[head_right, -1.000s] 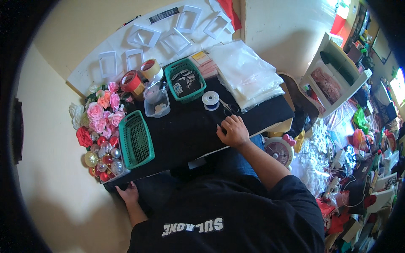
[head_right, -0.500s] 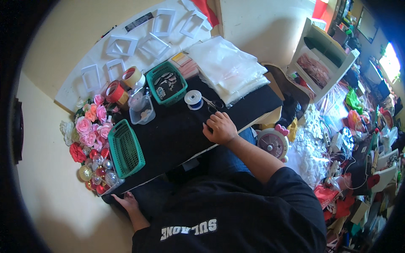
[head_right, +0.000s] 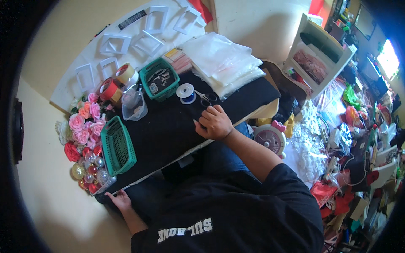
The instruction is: The recorder assembles small keychains or ornaments, attaches blue ribbons, and places them into small plastic bags.
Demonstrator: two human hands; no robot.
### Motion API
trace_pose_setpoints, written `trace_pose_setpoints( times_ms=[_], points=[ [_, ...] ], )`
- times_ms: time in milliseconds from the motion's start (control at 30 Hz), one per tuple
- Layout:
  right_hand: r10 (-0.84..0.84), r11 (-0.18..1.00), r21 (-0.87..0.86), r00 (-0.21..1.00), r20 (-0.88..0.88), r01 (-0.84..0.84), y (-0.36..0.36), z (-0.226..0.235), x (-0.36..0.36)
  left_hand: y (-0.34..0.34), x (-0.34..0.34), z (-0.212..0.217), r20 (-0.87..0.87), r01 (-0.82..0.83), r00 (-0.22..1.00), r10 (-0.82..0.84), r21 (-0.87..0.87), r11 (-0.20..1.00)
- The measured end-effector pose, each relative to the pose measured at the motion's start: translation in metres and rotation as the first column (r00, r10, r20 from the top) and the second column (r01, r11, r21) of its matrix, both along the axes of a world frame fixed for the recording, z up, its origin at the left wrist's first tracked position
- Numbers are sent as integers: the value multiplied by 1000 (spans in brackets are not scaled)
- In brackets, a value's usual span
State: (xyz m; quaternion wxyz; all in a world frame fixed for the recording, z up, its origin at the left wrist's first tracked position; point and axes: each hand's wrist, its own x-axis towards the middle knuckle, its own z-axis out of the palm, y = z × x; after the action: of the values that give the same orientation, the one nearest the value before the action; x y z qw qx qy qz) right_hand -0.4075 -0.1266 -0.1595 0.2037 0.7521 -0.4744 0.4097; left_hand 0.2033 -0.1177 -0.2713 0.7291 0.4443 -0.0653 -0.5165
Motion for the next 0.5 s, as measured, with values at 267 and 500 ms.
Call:
trace_pose_setpoints(
  times_ms=[267, 500],
  points=[
    [-41, 999, -34, 999, 11, 41, 1, 1, 4, 6, -12, 16, 9, 24, 1000, -23, -42, 999],
    [-44, 997, -68, 999, -10, 43, 2, 3, 6, 6, -13, 22, 11, -34, 999, 33, 58, 998]
  ],
)
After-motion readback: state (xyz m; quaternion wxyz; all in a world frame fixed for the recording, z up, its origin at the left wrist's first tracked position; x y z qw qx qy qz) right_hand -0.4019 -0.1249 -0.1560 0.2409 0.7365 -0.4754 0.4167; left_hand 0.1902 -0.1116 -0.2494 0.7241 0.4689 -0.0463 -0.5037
